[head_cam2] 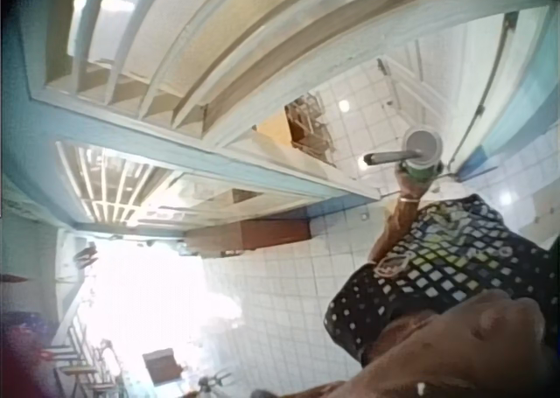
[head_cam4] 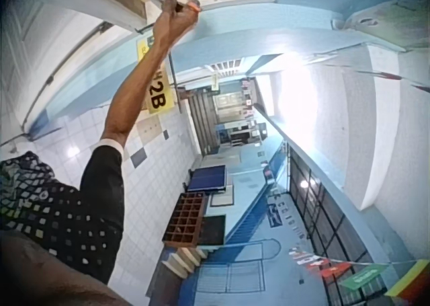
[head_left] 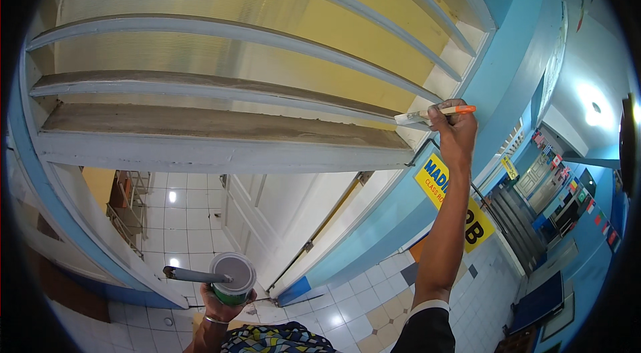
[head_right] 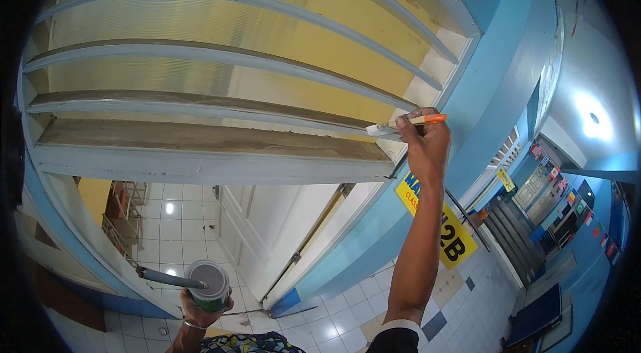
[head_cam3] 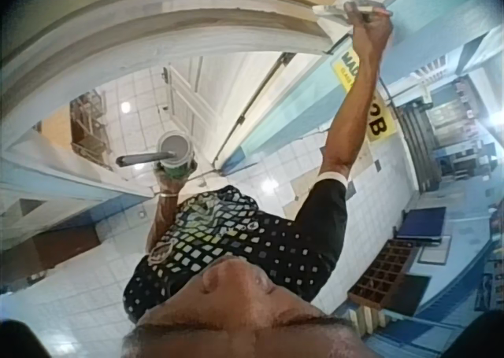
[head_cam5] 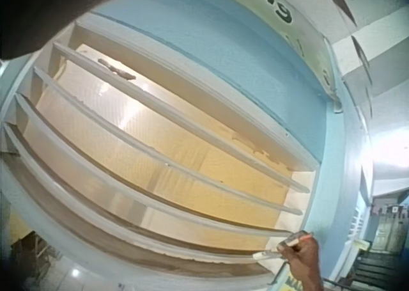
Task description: The person applies paint to the frame of a louvered door using a paint brush.
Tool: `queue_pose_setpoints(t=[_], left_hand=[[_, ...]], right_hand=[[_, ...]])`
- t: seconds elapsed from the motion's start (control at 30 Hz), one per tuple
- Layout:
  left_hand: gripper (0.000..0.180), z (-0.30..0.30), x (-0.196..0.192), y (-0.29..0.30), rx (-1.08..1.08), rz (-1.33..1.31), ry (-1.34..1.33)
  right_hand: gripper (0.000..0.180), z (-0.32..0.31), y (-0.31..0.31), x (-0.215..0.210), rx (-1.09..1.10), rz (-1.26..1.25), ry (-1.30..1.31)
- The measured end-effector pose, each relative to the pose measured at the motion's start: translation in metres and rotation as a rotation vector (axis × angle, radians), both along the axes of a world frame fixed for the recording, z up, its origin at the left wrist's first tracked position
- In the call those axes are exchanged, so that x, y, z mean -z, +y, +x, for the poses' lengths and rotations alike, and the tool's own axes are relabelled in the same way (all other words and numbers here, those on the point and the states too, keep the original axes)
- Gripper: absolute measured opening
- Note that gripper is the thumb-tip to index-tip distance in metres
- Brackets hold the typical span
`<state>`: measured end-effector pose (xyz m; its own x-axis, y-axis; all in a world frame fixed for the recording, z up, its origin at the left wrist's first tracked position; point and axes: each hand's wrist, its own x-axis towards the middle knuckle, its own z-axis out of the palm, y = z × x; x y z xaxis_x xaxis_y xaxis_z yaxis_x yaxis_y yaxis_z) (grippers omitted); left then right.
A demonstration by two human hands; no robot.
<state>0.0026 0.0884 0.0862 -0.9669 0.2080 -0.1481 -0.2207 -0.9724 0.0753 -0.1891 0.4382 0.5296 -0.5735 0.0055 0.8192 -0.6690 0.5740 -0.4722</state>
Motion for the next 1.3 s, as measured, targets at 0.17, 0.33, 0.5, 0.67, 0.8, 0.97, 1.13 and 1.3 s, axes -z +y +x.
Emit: queue_pose_setpoints(t=[0.17,0.33,0.5,0.67,0.8,0.97,1.13,1.3], left_hand=[[0.078,0.003,-0.002,-0.013,-0.022,0.015,-0.071],[0.079,0.008,-0.005,-0.030,-0.031,-0.042,0.008],[0.077,0.008,0.000,-0.049,-0.017,0.052,-0.045],[0.074,0.007,-0.022,-0.062,0.036,0.081,-0.216],[0.065,0.005,-0.020,-0.073,0.105,-0.009,-0.095],[0.074,0.002,-0.021,-0.082,0.123,-0.058,-0.096],[0.076,0.004,-0.017,-0.091,0.094,-0.052,-0.152],[0.078,0.006,-0.018,-0.102,0.115,-0.002,-0.173]], right_hand=[[0.022,0.007,-0.021,-0.001,-0.114,-0.054,0.047],[0.022,0.028,-0.016,0.006,-0.189,-0.298,0.220],[0.021,0.036,-0.001,0.042,0.102,-0.678,0.350],[0.026,0.012,0.011,0.062,0.140,-0.856,0.271],[0.030,0.001,0.005,0.063,0.171,-0.822,0.249],[0.029,-0.005,-0.009,0.048,0.221,-0.803,0.181],[0.024,0.000,-0.017,0.036,0.317,-0.749,0.109],[0.024,-0.004,-0.018,0.039,0.297,-0.714,0.097]])
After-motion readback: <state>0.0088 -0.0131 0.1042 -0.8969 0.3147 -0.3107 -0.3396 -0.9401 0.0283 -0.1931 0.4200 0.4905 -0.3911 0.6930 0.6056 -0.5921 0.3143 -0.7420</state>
